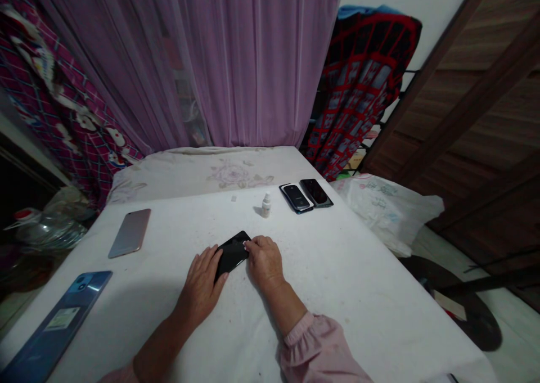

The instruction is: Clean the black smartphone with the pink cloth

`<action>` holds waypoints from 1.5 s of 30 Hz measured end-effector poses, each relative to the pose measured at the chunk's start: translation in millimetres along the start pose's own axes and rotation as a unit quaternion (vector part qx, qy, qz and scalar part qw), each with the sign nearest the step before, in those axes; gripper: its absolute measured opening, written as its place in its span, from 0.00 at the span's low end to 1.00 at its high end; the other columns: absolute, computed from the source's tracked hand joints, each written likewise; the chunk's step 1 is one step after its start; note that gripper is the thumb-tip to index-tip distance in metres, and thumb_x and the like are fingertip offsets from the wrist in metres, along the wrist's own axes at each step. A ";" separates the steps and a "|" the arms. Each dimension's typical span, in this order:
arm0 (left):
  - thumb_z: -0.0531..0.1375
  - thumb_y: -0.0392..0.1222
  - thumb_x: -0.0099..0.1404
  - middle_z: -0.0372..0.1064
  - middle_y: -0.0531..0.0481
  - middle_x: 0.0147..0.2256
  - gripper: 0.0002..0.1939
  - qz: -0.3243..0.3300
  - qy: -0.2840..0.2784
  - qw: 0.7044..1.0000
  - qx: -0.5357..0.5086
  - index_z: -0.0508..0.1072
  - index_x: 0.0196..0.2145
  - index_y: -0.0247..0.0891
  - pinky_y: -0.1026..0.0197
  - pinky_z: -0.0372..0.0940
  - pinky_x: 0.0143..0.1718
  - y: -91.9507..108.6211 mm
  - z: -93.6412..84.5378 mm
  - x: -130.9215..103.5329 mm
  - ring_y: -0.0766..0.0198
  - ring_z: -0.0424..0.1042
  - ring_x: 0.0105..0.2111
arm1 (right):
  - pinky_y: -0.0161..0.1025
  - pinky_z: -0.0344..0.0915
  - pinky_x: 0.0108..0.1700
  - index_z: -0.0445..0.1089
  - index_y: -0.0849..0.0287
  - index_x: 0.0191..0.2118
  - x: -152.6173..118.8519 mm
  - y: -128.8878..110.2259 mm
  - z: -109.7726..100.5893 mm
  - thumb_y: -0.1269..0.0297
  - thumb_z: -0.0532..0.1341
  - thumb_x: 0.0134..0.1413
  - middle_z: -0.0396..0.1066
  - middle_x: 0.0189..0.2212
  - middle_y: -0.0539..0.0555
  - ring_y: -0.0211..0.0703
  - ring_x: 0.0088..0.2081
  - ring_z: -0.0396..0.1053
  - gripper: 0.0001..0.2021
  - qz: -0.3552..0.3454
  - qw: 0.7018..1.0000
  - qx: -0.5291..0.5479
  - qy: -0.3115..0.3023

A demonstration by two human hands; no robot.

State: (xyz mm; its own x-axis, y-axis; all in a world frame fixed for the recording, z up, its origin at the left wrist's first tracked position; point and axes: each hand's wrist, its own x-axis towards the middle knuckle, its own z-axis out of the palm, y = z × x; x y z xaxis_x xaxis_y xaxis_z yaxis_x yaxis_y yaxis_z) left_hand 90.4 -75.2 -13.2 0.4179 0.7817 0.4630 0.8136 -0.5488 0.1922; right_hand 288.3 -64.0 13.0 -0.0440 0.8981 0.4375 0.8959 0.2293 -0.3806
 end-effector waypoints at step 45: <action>0.50 0.44 0.70 0.61 0.35 0.60 0.24 0.015 -0.015 1.000 -0.014 0.58 0.61 0.33 0.41 0.53 0.62 1.9 -2.8 0.8 0.48 0.60 0.61 | 0.39 0.57 0.40 0.78 0.52 0.42 20.4 -12.7 4.5 0.69 0.59 0.58 0.74 0.37 0.54 0.44 0.39 0.65 0.11 0.068 0.996 -0.043 -0.043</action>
State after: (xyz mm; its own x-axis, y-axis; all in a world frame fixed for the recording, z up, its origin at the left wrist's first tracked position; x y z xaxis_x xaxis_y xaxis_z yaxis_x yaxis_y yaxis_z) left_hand 91.1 -76.4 -10.0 0.4547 0.7727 0.4428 0.7887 -0.5804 0.2029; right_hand 274.1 -46.9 23.1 0.0471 0.9482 0.3141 0.9306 0.0726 -0.3588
